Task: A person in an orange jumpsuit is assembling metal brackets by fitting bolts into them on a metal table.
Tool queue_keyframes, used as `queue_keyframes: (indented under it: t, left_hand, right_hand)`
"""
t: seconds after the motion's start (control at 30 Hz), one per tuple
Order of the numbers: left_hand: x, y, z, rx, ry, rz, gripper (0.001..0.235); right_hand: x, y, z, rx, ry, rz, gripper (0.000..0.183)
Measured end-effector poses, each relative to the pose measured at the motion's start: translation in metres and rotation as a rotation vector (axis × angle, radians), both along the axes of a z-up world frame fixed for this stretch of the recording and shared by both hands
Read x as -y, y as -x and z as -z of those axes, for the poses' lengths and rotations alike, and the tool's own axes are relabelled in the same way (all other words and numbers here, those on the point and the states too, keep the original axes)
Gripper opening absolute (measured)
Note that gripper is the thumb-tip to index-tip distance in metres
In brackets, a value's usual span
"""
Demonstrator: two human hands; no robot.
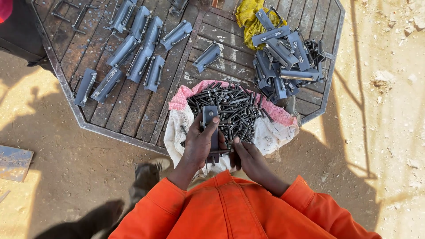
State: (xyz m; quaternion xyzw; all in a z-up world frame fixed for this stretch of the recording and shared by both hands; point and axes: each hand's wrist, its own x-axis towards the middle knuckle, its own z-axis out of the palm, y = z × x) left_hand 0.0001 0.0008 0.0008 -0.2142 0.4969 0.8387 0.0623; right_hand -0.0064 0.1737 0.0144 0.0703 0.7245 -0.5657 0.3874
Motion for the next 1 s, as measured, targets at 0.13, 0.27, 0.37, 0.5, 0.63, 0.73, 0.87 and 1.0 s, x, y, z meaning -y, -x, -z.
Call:
queue_keyframes:
  t: [0.13,0.27,0.37,0.5,0.63,0.73,0.87,1.0]
  left_hand:
    - [0.001,-0.001,0.001,0.05,-0.031,-0.048,0.039]
    - [-0.001,-0.002,0.009,0.041,-0.113,-0.026,0.041]
    - [-0.003,-0.001,0.014,0.061,-0.113,-0.014,0.045]
    - [0.0,-0.001,0.015,0.064,-0.084,-0.035,0.046]
    - [0.001,0.0,0.014,0.099,-0.125,-0.04,0.049]
    - [0.0,0.001,0.017,0.078,-0.106,-0.001,0.056]
    - [0.004,0.001,0.004,0.092,-0.074,-0.001,0.062]
    - [0.001,0.003,0.018,0.09,-0.024,0.046,0.069]
  right_hand:
    - [-0.012,0.003,0.004,-0.658,0.0,-0.25,0.027]
    - [-0.011,-0.002,0.017,-0.33,-0.049,-0.18,0.067]
    - [-0.005,-0.009,0.019,-0.285,0.05,-0.16,0.078]
    - [-0.014,-0.001,0.006,-0.828,-0.079,-0.305,0.033]
    - [-0.011,0.0,-0.002,-0.976,-0.233,-0.636,0.041]
    - [-0.012,-0.006,0.002,-0.895,-0.363,-0.624,0.041]
    - [-0.022,0.004,0.024,-1.156,-0.187,-0.345,0.031]
    - [-0.019,0.008,0.01,-1.041,-0.237,-0.591,0.032]
